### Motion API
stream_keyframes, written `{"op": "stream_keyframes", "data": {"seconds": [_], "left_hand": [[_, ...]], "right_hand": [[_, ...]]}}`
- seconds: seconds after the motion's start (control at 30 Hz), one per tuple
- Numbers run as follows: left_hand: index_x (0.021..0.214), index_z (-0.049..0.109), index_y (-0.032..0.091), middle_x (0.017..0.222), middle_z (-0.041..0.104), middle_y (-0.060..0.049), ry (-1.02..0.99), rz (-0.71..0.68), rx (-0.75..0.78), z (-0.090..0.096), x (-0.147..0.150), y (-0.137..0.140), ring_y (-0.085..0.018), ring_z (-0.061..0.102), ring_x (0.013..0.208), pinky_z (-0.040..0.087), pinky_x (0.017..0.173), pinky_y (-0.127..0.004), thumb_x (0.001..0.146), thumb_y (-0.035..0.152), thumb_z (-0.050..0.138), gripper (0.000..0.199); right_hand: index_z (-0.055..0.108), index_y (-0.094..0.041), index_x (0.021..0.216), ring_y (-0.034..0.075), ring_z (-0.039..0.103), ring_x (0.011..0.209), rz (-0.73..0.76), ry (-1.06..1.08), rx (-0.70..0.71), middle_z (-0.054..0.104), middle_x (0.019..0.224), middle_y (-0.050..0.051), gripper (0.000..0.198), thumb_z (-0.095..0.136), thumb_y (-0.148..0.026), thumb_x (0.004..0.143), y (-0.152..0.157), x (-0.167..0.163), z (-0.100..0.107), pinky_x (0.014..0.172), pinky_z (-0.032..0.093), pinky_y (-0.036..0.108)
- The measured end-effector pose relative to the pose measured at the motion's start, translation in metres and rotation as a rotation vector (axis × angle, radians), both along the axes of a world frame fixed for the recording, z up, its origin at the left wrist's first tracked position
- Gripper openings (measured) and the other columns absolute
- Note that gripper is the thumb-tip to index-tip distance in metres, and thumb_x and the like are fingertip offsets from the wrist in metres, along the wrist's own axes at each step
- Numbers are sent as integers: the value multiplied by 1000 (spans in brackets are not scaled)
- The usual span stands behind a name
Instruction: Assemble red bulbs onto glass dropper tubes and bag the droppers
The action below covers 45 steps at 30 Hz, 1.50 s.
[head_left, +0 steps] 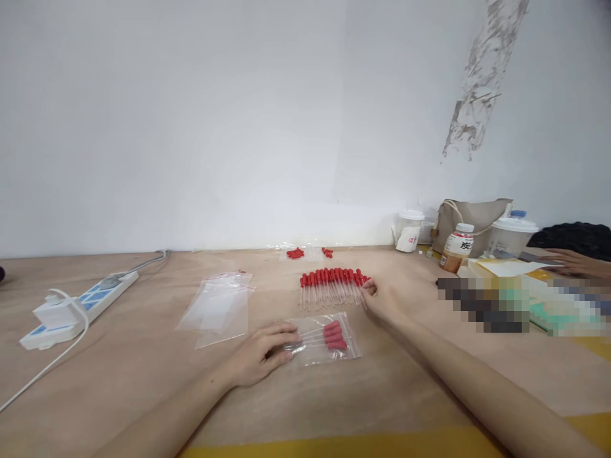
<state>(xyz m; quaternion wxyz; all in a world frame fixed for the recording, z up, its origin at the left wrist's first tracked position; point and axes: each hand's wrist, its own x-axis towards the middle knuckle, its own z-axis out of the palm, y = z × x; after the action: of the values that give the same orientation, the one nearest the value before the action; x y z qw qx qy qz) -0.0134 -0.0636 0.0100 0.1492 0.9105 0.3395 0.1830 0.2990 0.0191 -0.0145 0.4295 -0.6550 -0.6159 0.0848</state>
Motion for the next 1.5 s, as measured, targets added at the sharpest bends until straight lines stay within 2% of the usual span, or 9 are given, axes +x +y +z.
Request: {"op": "stream_keyframes", "data": {"seconds": [0.2,0.37,0.53,0.7,0.9,0.97,1.07,1.23,1.5], "left_hand": [[122,43,29,127,44,-1,44,-19,29,2,0,-1,-19,35,119,29,99,-37,88,33,38,35],[125,39,29,129,41,-1,82,-29,56,2,0,-1,-21,34,119,28,100,-38,88,33,36,37],[127,36,29,131,39,-2,130,-28,62,1,-1,0,-20,32,120,25,101,-39,89,31,35,38],[128,34,29,132,38,-2,143,-29,69,1,-1,0,-21,31,121,26,100,-40,89,32,34,39],[127,37,30,130,39,-2,109,-25,69,-1,-2,2,-21,33,119,27,99,-40,88,32,36,38],[126,38,30,130,40,-2,87,-26,65,-1,-2,3,-22,34,119,28,99,-40,88,32,37,38],[126,38,30,130,41,-2,70,-28,73,-1,-2,2,-22,35,118,29,99,-40,88,32,37,38],[126,38,30,128,41,-2,85,-27,81,1,0,0,-21,34,119,28,99,-39,88,32,36,38],[126,38,30,129,41,-2,63,-28,65,1,0,1,-22,34,118,29,98,-40,88,32,37,38]], "right_hand": [[63,-15,85,22,57,87,-165,-3,-129,64,90,13,26,52,-31,68,56,15,18,68,41,26],[67,-15,78,27,58,85,-235,56,-230,64,87,16,26,54,-34,65,75,8,15,66,42,31],[66,-16,74,27,58,85,-255,139,-228,64,85,15,21,57,-29,61,76,6,16,66,41,32],[61,-15,71,21,59,74,-182,265,-135,64,71,10,18,53,-31,65,63,17,32,61,41,27],[47,-16,91,11,51,49,-68,483,5,63,73,6,25,42,-33,74,25,24,48,45,39,22],[43,-18,93,10,48,44,-36,562,36,61,68,3,25,42,-34,73,11,21,42,42,38,21],[41,-21,83,9,45,40,84,766,34,55,58,-2,22,48,-36,70,-8,14,22,39,37,21],[37,-23,82,10,51,45,177,943,9,52,60,-4,25,51,-39,69,-27,-2,-8,42,43,23],[36,-23,85,11,55,49,247,984,-25,50,63,-5,31,53,-41,67,-45,-25,-5,49,48,26]]}}
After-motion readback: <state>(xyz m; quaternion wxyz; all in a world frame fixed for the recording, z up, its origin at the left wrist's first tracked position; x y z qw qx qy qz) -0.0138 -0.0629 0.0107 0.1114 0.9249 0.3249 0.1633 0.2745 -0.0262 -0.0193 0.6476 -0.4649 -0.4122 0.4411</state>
